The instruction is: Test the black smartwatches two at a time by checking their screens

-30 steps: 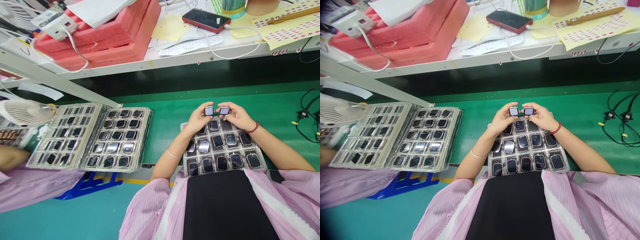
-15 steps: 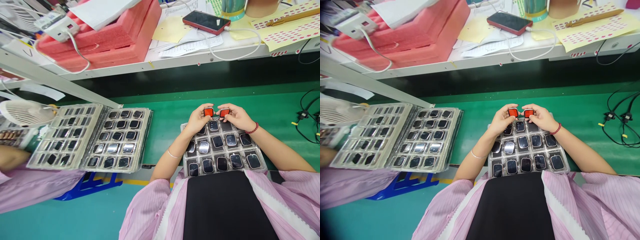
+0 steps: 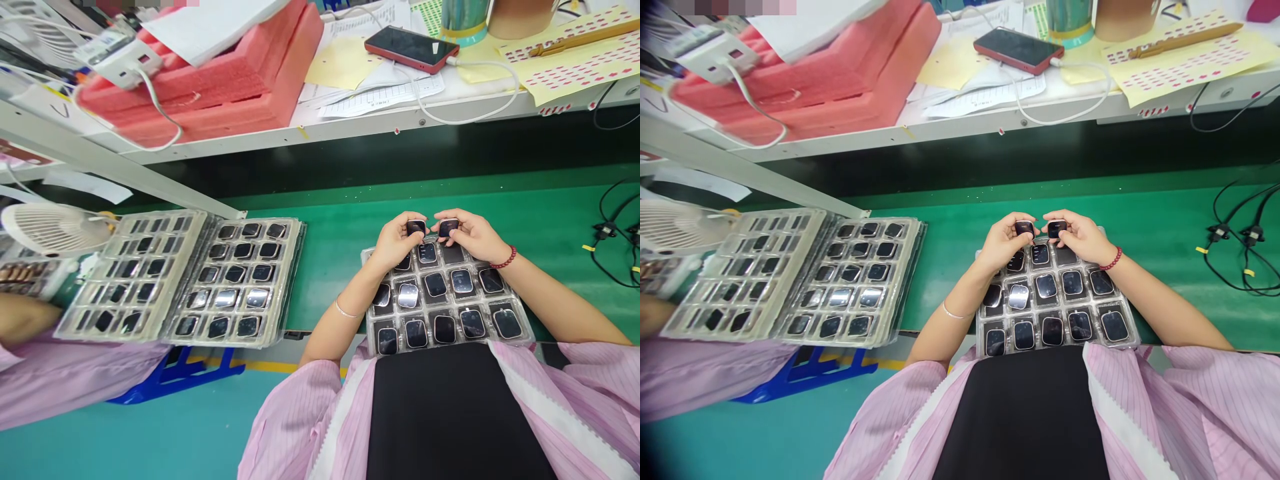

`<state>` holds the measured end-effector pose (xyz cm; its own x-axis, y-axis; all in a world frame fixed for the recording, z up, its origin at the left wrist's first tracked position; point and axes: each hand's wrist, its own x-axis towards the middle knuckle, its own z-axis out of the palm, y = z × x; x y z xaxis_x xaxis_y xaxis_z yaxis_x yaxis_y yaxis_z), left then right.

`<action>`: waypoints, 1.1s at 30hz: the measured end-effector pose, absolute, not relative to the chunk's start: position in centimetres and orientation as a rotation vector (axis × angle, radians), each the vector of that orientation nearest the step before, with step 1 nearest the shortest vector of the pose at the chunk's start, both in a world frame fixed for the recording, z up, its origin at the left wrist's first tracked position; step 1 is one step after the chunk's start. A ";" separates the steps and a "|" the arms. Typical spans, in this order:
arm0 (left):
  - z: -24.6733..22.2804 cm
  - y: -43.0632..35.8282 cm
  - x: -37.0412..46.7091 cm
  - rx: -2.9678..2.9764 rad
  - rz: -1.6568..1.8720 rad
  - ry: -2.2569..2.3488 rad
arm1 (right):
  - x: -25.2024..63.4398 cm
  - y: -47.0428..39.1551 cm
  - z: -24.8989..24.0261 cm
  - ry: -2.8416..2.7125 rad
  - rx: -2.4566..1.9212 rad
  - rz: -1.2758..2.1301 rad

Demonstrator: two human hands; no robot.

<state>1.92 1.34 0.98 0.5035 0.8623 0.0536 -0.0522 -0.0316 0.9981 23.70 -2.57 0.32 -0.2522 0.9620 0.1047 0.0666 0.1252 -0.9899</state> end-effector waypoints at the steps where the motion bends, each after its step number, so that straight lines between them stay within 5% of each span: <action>1: 1.0 1.3 1.9 1.409 0.858 0.761 | 23.7 -2.6 0.4 -1.504 -1.054 1.265; 33: 1.2 1.2 1.9 1.405 0.844 0.741 | 23.5 -2.8 0.6 -1.465 -1.071 1.280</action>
<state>1.95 1.25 1.17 0.5217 0.8518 0.0477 -0.0625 -0.0176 0.9979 23.52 -2.75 0.59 -0.2320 0.9695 0.0792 0.0516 0.0935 -0.9943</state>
